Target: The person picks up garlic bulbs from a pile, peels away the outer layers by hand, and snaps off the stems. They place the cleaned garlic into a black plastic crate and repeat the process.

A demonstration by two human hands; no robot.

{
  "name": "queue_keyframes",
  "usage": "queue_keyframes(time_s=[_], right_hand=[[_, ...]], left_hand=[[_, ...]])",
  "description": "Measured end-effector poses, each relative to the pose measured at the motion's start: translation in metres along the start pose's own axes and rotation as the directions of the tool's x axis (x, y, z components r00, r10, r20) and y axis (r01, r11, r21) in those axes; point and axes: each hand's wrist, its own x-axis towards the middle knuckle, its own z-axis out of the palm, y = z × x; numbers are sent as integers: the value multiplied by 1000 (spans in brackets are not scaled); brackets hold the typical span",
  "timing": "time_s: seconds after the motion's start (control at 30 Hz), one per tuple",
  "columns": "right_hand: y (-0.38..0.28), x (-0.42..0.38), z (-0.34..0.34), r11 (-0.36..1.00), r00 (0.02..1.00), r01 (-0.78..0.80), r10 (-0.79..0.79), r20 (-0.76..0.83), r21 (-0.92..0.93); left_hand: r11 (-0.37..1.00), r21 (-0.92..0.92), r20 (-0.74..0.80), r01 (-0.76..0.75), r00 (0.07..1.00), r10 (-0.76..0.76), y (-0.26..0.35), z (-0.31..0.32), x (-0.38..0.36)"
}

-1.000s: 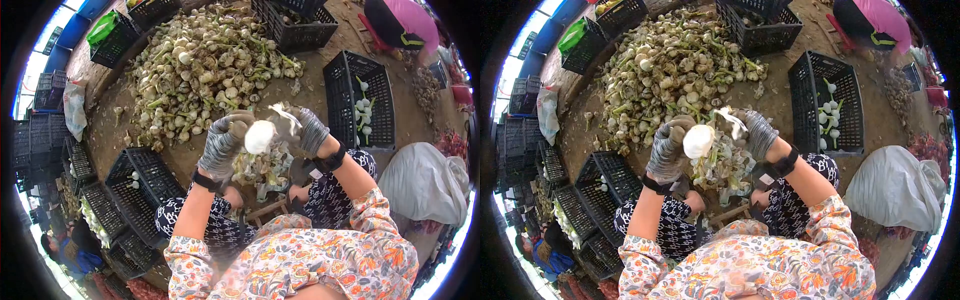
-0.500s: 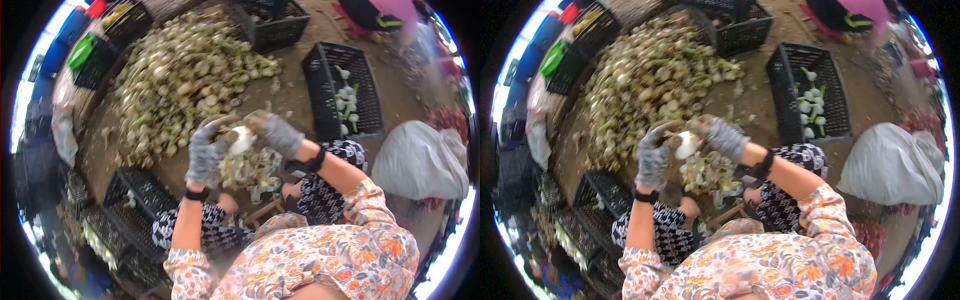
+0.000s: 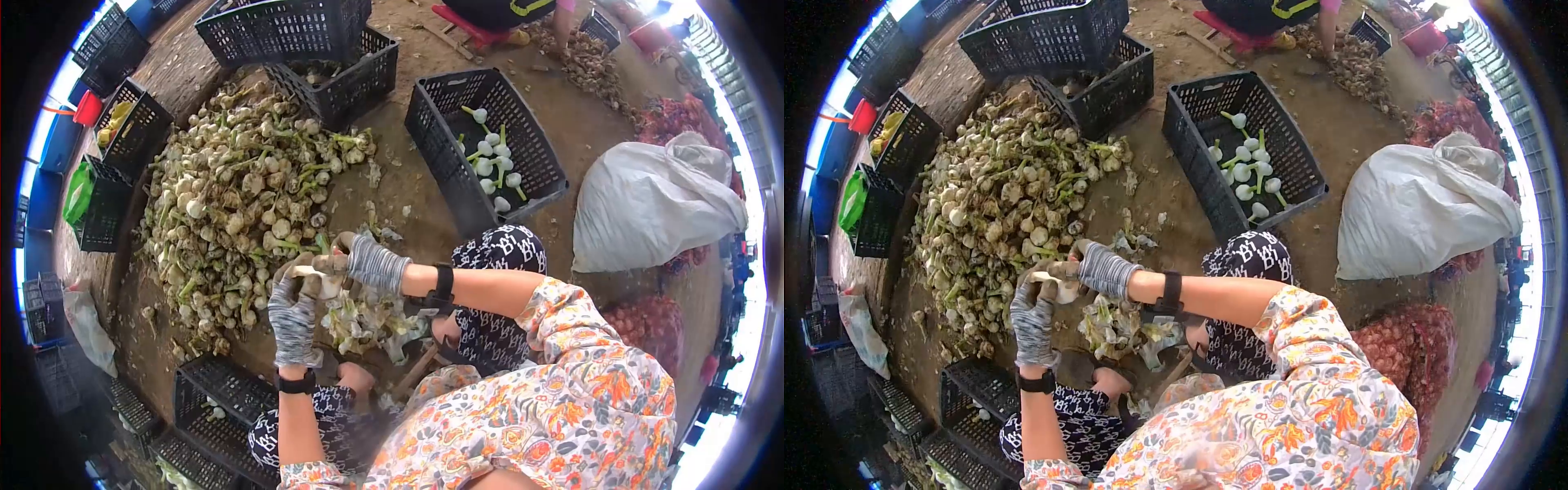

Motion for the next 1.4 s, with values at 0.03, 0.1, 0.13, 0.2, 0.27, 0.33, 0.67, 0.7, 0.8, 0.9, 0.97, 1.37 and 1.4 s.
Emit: queue_keyframes(time_s=[0.03, 0.1, 0.13, 0.2, 0.27, 0.33, 0.67, 0.7, 0.8, 0.9, 0.97, 1.37, 1.4], right_hand=[[-3, -4, -2, 999, 999, 35, -35, -10, 0], [-1, -2, -3, 999, 999, 48, -48, 5, 5], [-10, -6, -10, 995, 999, 50, -49, 13, -87], [-15, -13, -16, 984, 981, 155, -164, 102, 88], [-13, -11, -16, 942, 985, -9, -49, 165, 336], [-20, -17, -22, 933, 960, 1, -102, 261, 360], [-14, -14, -8, 850, 854, 521, -519, -45, 76], [-24, -20, -13, 844, 843, 535, -531, -88, 33], [-10, 1, -26, 945, 930, 324, -326, -169, -38], [-6, -9, -30, 963, 930, 259, -268, 253, 69], [-37, -29, -42, 985, 795, 169, -160, 585, 40], [-28, -15, -18, 968, 958, 216, -184, 219, -129], [-31, -17, -11, 994, 972, 99, -106, 210, 45]], left_hand=[[999, -22, -12, -32, 999, 32, -2, 2, 0], [1000, -5, 12, 13, 1000, -13, 1, -1, 1], [999, 6, 10, 44, 999, -44, 3, -5, 1], [993, -9, -6, 120, 993, -120, 22, -3, 0], [995, -81, 4, 54, 999, -53, 14, -6, 1], [995, -103, -1, -16, 1000, 16, 7, -10, 2], [858, 328, -65, -395, 897, 438, 18, -11, -3], [847, 306, -60, -434, 879, 472, 14, -13, -1], [932, -292, -69, -217, 976, 205, 16, -18, -3], [682, -729, 43, 52, 999, -30, 11, -19, -3], [477, -864, 117, 161, 986, -122, 1, -23, 0], [299, -926, 123, 232, 932, -342, -17, -26, 0], [300, -925, 133, 233, 938, -319, -22, -22, 2]])
